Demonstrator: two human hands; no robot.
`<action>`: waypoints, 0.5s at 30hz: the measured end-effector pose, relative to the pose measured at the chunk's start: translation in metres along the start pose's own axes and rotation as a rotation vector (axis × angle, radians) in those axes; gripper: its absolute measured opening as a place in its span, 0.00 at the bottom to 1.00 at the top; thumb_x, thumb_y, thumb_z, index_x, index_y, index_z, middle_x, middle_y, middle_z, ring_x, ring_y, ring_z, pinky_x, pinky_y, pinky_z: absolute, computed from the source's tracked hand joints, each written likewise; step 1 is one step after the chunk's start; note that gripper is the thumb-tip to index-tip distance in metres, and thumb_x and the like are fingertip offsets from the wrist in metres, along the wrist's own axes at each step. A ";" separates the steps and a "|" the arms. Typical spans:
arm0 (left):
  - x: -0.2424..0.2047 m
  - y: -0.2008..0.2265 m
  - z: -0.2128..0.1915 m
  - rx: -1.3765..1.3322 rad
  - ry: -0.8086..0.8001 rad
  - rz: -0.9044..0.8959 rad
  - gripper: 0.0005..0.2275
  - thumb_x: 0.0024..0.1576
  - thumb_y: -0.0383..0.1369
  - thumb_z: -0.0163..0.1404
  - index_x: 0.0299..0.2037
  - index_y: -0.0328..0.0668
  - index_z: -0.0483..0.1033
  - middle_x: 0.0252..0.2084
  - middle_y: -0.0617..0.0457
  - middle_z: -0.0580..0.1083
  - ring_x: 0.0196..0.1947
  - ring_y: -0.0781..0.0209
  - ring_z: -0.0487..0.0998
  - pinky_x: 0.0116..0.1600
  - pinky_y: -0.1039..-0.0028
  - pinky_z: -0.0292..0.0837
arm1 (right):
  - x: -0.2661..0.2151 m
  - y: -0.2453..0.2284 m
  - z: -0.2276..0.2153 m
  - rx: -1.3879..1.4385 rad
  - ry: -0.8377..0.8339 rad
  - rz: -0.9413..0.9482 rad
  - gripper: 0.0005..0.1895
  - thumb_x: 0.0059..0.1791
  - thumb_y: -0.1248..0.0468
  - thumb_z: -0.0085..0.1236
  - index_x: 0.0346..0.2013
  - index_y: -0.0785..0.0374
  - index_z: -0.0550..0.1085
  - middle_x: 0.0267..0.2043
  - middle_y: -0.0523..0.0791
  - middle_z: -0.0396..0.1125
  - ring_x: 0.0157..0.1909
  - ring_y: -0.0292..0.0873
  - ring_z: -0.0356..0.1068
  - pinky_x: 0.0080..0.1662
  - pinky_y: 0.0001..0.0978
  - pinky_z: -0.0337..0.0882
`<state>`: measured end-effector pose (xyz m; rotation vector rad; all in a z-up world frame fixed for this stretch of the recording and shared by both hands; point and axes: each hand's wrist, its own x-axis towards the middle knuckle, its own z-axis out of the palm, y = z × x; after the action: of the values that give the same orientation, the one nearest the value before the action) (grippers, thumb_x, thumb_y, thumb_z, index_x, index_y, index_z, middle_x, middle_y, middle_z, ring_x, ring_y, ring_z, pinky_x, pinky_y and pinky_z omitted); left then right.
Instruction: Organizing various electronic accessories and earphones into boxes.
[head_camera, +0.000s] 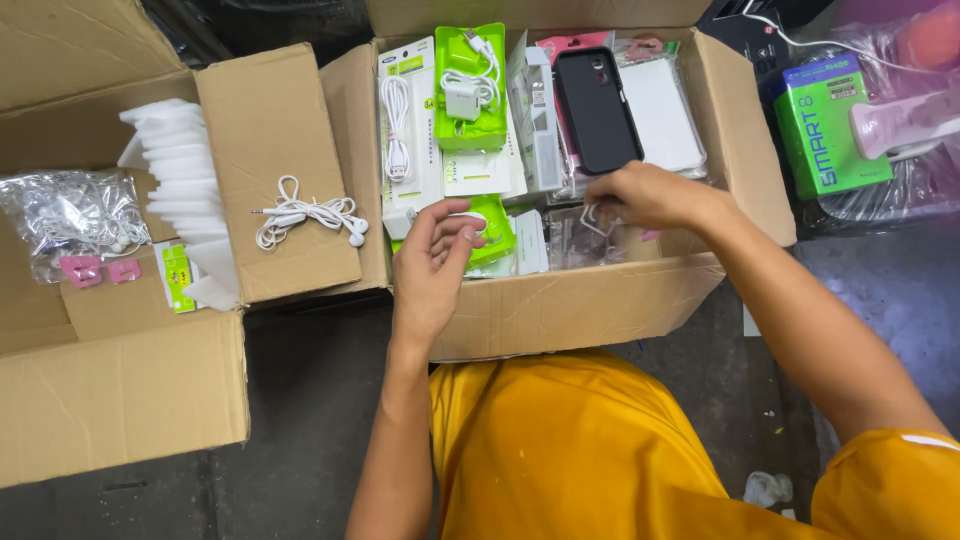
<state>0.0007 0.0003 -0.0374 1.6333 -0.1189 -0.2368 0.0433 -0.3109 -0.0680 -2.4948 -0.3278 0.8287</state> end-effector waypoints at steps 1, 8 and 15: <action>-0.001 0.000 0.000 0.000 -0.001 0.000 0.12 0.65 0.25 0.49 0.57 0.32 0.70 0.46 0.48 0.79 0.43 0.67 0.81 0.50 0.78 0.79 | 0.001 0.001 0.008 0.000 0.001 0.001 0.13 0.50 0.65 0.56 0.50 0.59 0.77 0.41 0.51 0.77 0.37 0.52 0.78 0.42 0.45 0.78; -0.003 -0.003 -0.002 -0.019 0.006 0.015 0.11 0.65 0.25 0.49 0.55 0.30 0.72 0.46 0.48 0.79 0.43 0.67 0.81 0.51 0.77 0.80 | 0.001 0.001 0.048 -0.312 0.236 -0.108 0.23 0.48 0.74 0.50 0.56 0.60 0.76 0.37 0.59 0.74 0.42 0.61 0.75 0.46 0.51 0.73; -0.008 0.004 -0.001 -0.002 0.005 -0.011 0.10 0.65 0.24 0.48 0.55 0.30 0.73 0.45 0.47 0.80 0.43 0.66 0.82 0.51 0.77 0.79 | -0.020 -0.013 0.045 -0.096 0.371 -0.289 0.24 0.44 0.71 0.60 0.55 0.70 0.73 0.47 0.59 0.73 0.43 0.61 0.74 0.45 0.49 0.74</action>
<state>-0.0061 0.0030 -0.0325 1.6331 -0.1059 -0.2408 -0.0004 -0.2902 -0.0827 -2.5401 -0.5877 0.2333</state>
